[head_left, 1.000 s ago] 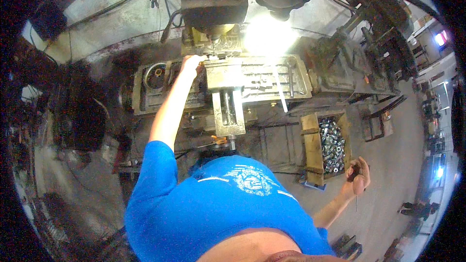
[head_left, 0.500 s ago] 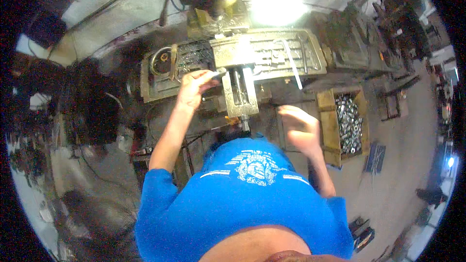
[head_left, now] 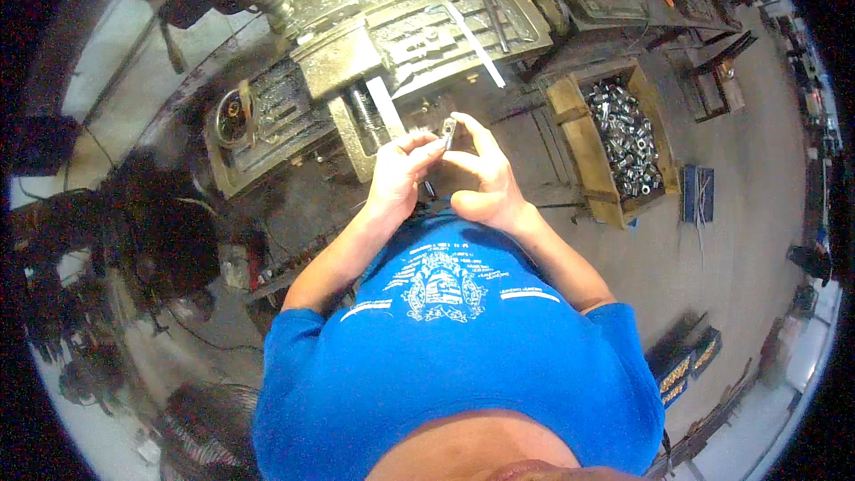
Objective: The person operates a milling machine, repeatedly loading small metal parts into the vise, activating the machine, and measuring the parts with a caliper. The person also uses a compressed air nozzle to clear debris from the machine bed and vise area between cycles.
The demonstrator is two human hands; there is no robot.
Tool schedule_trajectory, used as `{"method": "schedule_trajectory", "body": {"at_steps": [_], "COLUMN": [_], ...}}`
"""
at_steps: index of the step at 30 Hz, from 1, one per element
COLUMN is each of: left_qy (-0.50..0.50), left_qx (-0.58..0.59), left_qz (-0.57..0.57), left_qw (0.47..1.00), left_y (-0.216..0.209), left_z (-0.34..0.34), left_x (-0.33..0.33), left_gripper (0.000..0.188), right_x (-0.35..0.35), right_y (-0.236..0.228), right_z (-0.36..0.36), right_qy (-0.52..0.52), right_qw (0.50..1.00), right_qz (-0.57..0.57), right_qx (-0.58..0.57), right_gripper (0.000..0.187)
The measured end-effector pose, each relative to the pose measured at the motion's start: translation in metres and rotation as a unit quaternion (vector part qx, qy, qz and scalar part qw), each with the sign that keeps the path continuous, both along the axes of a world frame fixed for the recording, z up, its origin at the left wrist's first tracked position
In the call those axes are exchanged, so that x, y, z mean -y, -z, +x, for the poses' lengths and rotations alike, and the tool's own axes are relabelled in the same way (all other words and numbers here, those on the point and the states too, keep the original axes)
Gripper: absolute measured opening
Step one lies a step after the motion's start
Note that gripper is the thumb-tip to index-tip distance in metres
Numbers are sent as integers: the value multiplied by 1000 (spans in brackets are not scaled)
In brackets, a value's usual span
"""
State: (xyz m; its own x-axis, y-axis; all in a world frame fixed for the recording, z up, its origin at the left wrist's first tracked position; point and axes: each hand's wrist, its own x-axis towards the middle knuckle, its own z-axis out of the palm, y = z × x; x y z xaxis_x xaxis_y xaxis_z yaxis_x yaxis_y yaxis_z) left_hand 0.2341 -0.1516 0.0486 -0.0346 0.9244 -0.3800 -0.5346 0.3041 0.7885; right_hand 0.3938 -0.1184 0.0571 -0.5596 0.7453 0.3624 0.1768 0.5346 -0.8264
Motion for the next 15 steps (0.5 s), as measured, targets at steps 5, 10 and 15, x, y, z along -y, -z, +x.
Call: {"method": "schedule_trajectory", "body": {"at_steps": [5, 10, 15], "left_qy": [65, 91, 94], "left_qx": [-2, -79, -185], "left_qz": [-29, -39, 5], "left_qw": [997, 992, 978], "left_y": [6, 3, 2], "left_z": [19, 37, 37], "left_x": [-4, -8, -27], "left_gripper": [19, 23, 32], "right_x": [0, -3, -7], "right_y": [11, 12, 10], "right_z": [26, 45, 66], "right_qy": [12, 1, -28], "right_qw": [999, 1000, 999], "right_qz": [-47, -26, 16], "right_qx": [-7, 13, 23], "right_gripper": [49, 44, 41]}}
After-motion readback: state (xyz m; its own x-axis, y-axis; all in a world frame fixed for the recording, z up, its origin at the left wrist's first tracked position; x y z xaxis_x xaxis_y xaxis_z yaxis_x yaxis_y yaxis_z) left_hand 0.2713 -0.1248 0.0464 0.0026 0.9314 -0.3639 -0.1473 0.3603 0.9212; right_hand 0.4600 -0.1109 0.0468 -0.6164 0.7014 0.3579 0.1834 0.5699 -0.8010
